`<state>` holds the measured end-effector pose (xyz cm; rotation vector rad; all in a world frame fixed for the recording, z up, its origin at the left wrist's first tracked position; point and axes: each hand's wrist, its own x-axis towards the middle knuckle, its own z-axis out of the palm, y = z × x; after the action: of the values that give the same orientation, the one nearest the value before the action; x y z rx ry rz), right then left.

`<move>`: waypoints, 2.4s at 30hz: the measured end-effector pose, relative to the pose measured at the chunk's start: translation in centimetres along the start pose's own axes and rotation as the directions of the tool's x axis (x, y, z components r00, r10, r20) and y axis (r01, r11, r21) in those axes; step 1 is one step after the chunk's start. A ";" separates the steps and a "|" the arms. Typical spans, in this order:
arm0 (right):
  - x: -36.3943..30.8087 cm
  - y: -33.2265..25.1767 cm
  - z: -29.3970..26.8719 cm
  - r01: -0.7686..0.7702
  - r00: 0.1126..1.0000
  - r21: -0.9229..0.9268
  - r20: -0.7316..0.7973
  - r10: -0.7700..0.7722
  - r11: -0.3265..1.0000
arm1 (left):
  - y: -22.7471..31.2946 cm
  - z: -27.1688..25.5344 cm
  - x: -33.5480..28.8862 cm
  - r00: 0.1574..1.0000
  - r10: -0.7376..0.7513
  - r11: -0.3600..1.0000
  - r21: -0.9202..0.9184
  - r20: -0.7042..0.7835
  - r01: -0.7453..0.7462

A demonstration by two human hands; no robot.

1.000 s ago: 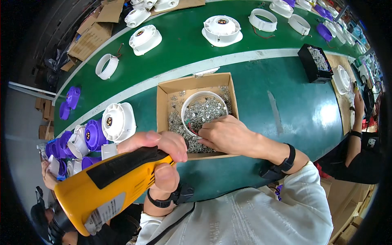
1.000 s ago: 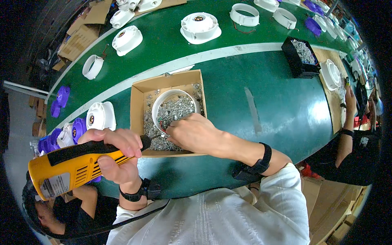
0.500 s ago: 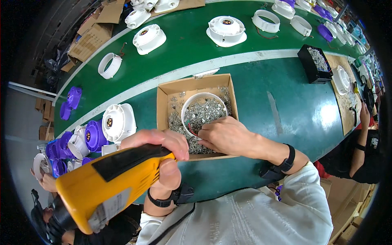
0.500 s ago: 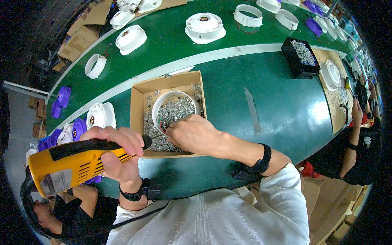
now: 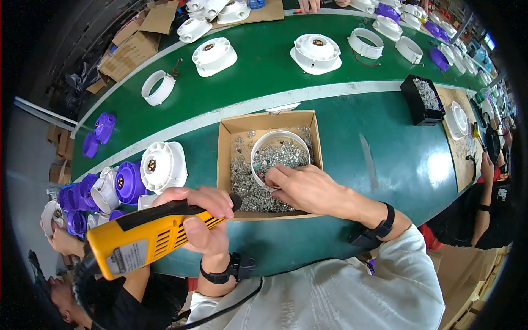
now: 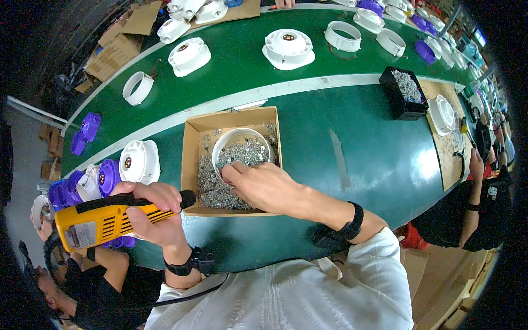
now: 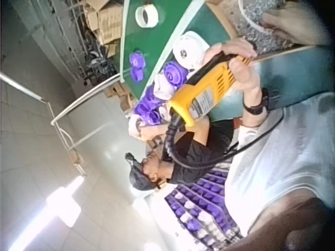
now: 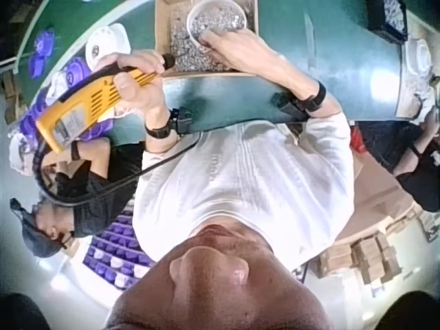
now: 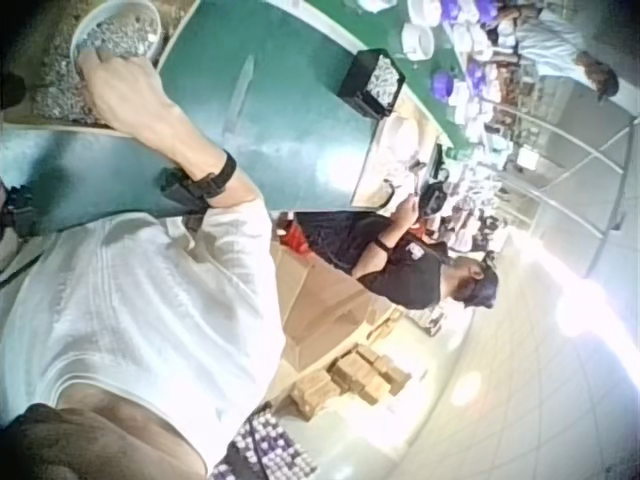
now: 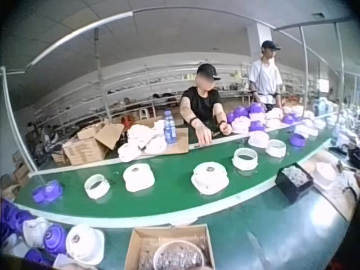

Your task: The person uses a yellow heat gun to apply heat to the interior of white and purple plastic fan components. They repeatedly pick up each component, direct the heat gun at it, and place it back on the green assembly table. Other workers are visible in the background performing similar tasks.

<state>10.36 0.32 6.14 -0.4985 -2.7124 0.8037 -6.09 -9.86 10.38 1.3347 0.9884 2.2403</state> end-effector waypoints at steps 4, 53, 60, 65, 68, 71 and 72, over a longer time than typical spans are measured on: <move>0.5 -0.4 -0.4 -0.043 0.999 0.008 0.024 0.043 0.999 | -1.0 -0.7 -0.6 0.999 0.030 0.999 -0.030 -0.043 -0.032; 14.3 6.5 -12.8 -0.124 0.881 0.201 -0.428 0.201 0.972 | -4.0 -6.2 -2.6 0.990 0.035 0.981 -0.185 -0.133 -0.060; 16.6 13.9 -9.8 -0.213 0.797 -0.184 -0.601 0.061 0.960 | -4.3 -6.3 -3.0 0.993 0.020 0.991 -0.126 -0.117 -0.035; 14.4 21.5 -7.3 -0.181 0.874 -0.464 -0.481 -0.075 0.867 | -4.9 -6.5 -3.4 0.996 -0.014 0.985 -0.172 -0.086 -0.001; 14.2 20.9 -8.7 -0.270 0.858 -0.343 -0.509 0.063 0.900 | -4.9 -6.7 -3.6 0.996 -0.026 0.982 -0.186 -0.086 0.010; 15.5 17.1 -10.7 -0.264 0.833 -0.270 -0.548 0.078 0.926 | -4.9 -7.0 -3.7 0.996 -0.036 0.980 -0.197 -0.084 0.019; 16.2 15.5 -11.4 -0.253 0.856 -0.284 -0.512 0.077 0.925 | -4.9 -7.0 -3.7 0.996 -0.035 0.980 -0.198 -0.083 0.018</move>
<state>3.52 24.33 9.14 -0.8930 -2.3379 0.1807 -10.65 -11.43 2.41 1.1423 0.7819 2.3233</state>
